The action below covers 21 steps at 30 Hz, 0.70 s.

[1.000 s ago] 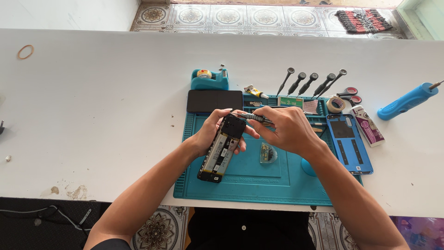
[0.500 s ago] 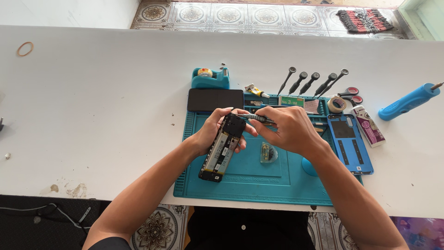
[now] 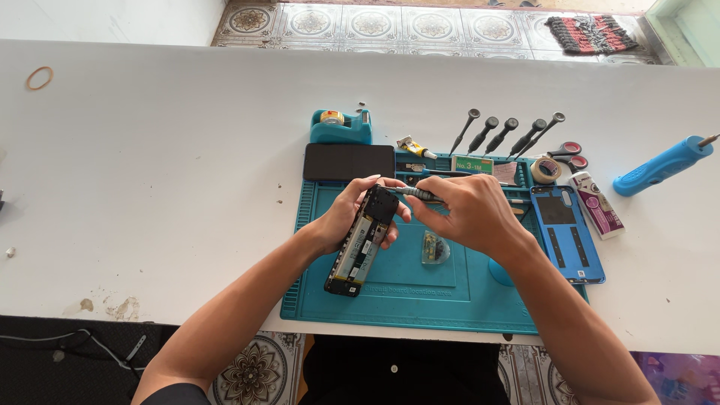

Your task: The person removes the back cover of a blue smartphone using a plastic pry tool and a screwdriver. They then detach the screen assembly from the phone body and place it on the workbench.

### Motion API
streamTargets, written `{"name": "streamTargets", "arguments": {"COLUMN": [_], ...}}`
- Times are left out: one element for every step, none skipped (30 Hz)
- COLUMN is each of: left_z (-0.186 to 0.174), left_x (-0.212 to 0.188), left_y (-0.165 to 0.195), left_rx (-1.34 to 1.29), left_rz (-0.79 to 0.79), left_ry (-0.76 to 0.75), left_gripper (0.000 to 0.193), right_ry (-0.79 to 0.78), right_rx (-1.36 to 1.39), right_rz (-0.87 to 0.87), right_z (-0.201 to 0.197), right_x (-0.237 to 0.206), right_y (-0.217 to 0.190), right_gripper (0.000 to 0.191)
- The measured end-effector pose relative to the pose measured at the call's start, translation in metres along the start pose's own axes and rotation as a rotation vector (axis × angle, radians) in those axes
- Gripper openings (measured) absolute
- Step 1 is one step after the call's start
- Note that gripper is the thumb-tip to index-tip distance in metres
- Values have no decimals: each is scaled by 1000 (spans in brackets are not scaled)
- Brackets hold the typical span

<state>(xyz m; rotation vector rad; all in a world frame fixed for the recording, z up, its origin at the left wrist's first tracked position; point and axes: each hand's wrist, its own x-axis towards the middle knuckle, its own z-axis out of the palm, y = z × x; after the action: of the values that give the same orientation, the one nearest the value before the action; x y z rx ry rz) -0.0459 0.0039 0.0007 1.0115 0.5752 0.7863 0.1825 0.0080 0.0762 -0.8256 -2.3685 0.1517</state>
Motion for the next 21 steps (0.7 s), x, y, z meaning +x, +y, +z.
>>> {"name": "streamTargets", "arguments": {"left_z": [0,-1,-1,-2,-2,-2,-3,-3,-4,-4,-4,-5,-4,-4,-4,-4,-4,-3,-3,-2,-2], "left_x": [0,1,1,1,1,2,3,3,4,4,4,5,4,4,4,4,4,3,3,3,3], "left_y": [-1,-2,-2,-3,-4,-5,-6,-7,-7,-8,-8,-9,-9,-10,-10,-10,-10,-10,-10,-10,-9], "left_rx": [-2,-4,-5,3,11,16,16,17,16,26,38,49,47,45,44,51,56,61,58,56,53], "left_rz": [-1,-1,-3,-10,-17,-23,-27,-32,-36,-33,-29,-27,-31,-35,-38,-39,-40,-43,-44,-44,-45], "left_ry": [-1,0,0,11,22,32,33,34,35,28,21,12,14,16,19,20,22,24,23,22,22], "left_gripper": [66,66,65,64,64,63,62,61,61,60,60,60,60,59,59,59,59,59,59,59,59], "right_ry": [10,19,-2,-21,-41,-61,-81,-101,-129,-157,-184,-168,-152,-136,-140,-144,-148,-145,-141,-135,-132], "right_rx": [-9,-17,-16,-16,-17,-23,-30,-36,-42,-48,-55,-33,-11,11,24,36,48,55,61,66,65], "right_rz": [-23,-47,-26,-4,18,52,85,118,159,198,237,216,195,174,184,194,204,203,201,199,195], "right_z": [0,0,0,0,1,1,2,3,4,5,5,5,5,5,5,4,4,4,3,3,3], "right_x": [0,0,1,1,1,1,1,1,1,2,2,2,2,3,3,3,3,3,3,3,4], "right_y": [-1,-2,-2,-3,-3,-2,-2,-1,-1,1,2,2,3,3,4,4,3,3,3,3,3], "right_gripper": [25,25,25,25,26,26,27,30,33,37,40,37,34,31,30,30,30,30,29,29,28]}}
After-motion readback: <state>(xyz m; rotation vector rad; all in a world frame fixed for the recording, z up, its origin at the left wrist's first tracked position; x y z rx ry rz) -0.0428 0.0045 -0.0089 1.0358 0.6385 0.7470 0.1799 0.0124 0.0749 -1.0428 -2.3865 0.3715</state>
